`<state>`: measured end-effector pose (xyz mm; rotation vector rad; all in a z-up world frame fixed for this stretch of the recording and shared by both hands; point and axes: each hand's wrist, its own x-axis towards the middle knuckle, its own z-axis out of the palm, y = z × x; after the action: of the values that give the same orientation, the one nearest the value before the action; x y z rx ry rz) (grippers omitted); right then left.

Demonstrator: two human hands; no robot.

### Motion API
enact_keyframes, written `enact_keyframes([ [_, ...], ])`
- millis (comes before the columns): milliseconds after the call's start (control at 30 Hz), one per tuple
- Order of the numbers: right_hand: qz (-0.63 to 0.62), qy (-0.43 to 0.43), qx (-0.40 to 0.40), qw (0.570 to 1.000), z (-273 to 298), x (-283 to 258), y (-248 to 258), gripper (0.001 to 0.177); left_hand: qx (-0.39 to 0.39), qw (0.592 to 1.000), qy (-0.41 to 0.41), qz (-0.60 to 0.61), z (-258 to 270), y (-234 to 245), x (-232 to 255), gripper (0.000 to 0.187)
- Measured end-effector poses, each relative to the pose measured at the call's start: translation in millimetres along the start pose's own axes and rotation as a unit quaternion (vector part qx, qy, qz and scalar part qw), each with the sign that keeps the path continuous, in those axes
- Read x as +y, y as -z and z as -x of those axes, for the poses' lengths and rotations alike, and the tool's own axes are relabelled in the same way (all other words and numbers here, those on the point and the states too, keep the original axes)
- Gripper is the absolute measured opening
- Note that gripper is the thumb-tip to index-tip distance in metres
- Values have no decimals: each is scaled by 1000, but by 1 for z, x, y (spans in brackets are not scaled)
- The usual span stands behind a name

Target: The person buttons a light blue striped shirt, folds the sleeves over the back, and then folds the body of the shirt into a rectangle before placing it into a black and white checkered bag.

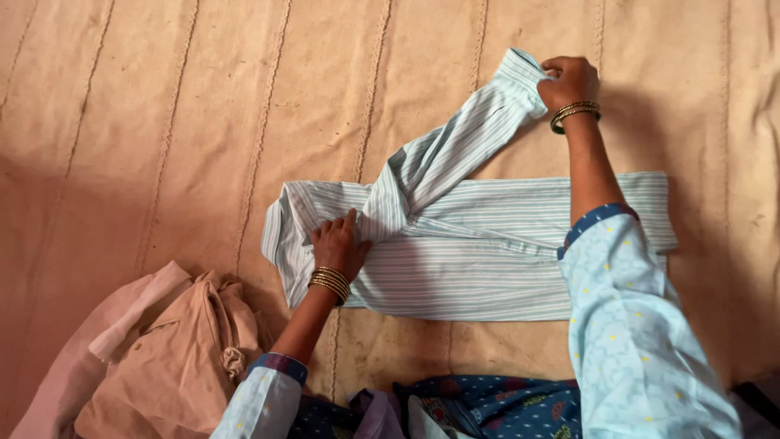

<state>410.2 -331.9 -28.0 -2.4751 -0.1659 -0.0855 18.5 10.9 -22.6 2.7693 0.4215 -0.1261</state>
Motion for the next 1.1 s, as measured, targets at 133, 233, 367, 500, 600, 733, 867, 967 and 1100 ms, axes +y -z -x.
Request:
enact_keyframes([
  [133,-99,173,-17,980,9,-29,78,19,6,999,-9,-41,-1,-8,-11,61],
  [233,-312,276,-11,909,36,-21,144,27,35,999,-5,-34,1,-14,-21,49],
  [367,-485,171,49,856,96,35,187,17,72,997,-14,-32,2,-19,-31,31],
  [500,-595,-126,85,789,171,114,149,15,145,989,-40,-3,2,-24,-32,25],
  [600,-669,-283,51,686,197,155,101,21,150,988,-43,-11,6,-22,-37,23],
  [733,-503,-217,49,835,192,170,62,57,110,993,-30,4,3,-20,-38,28],
  [867,-197,83,14,977,155,99,94,66,131,990,-41,11,2,-25,-47,22],
  [967,-369,52,-47,927,159,39,158,32,138,990,-24,23,7,-28,-56,17],
  [1100,-432,202,8,879,188,41,224,17,131,988,4,85,4,-31,-60,18],
])
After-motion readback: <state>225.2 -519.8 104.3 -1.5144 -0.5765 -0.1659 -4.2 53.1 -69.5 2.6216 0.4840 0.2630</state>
